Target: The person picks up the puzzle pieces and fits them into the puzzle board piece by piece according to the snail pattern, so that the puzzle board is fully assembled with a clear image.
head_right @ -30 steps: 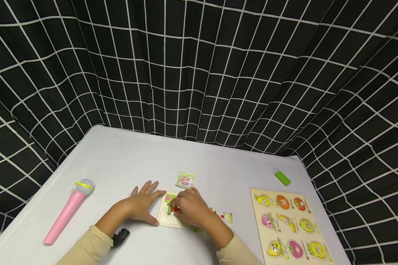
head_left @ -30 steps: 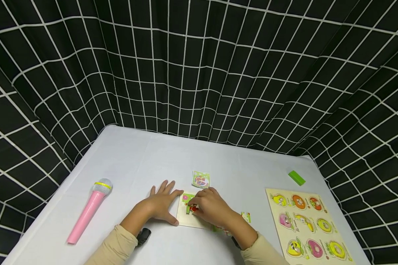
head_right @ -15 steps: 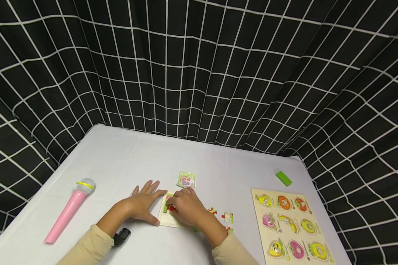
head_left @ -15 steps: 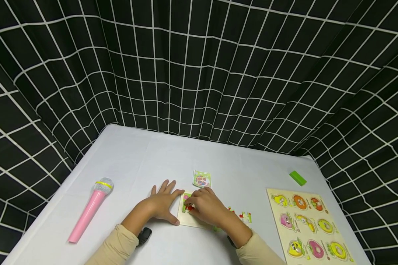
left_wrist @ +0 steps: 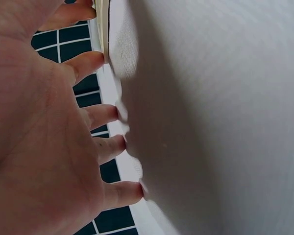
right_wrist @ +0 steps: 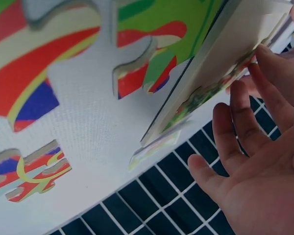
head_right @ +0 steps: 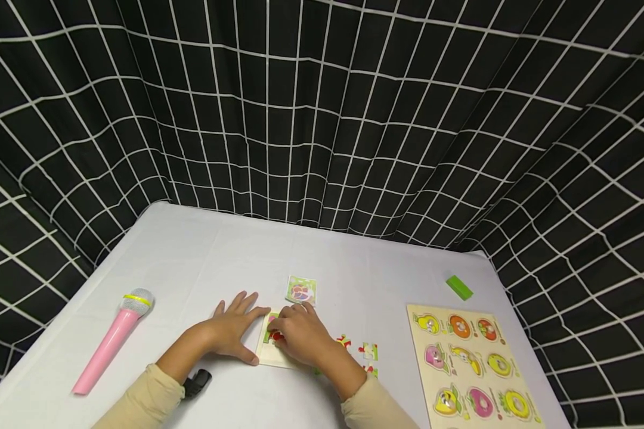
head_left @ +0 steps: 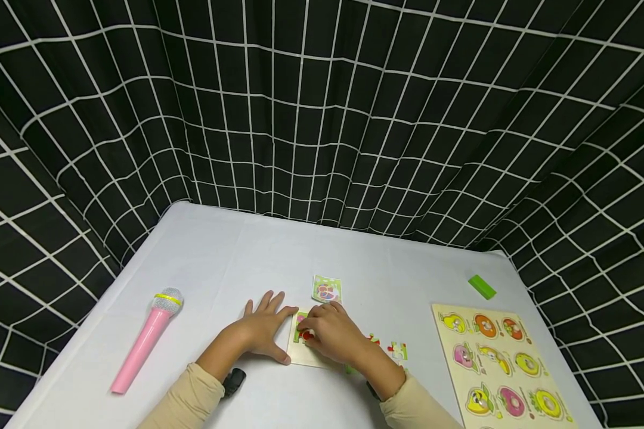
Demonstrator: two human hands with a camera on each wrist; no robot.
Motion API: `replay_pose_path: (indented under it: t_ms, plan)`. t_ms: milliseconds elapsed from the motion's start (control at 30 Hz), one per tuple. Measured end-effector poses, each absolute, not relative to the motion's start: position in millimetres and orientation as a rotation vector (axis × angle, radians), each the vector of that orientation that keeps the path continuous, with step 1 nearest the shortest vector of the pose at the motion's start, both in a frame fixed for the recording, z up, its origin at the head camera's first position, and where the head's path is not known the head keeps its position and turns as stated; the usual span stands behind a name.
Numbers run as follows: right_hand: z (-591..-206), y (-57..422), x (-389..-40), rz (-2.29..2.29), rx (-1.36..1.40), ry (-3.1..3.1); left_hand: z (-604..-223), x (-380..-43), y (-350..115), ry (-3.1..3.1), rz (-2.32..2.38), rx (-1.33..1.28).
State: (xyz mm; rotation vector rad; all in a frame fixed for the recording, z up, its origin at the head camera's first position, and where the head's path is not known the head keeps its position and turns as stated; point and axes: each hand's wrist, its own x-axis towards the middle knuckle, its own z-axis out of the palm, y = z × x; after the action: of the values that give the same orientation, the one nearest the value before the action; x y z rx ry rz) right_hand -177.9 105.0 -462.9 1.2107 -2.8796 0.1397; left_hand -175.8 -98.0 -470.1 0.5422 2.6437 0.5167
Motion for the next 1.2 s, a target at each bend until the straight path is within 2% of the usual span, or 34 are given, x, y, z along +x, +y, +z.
replay_pose_path:
  t_ms: [1200]
  plan:
    - [-467.2,106.0,-176.1,0.084,1.204,-2.879,-472.2,-175.9,-97.7,2.651,0.522,0.548]
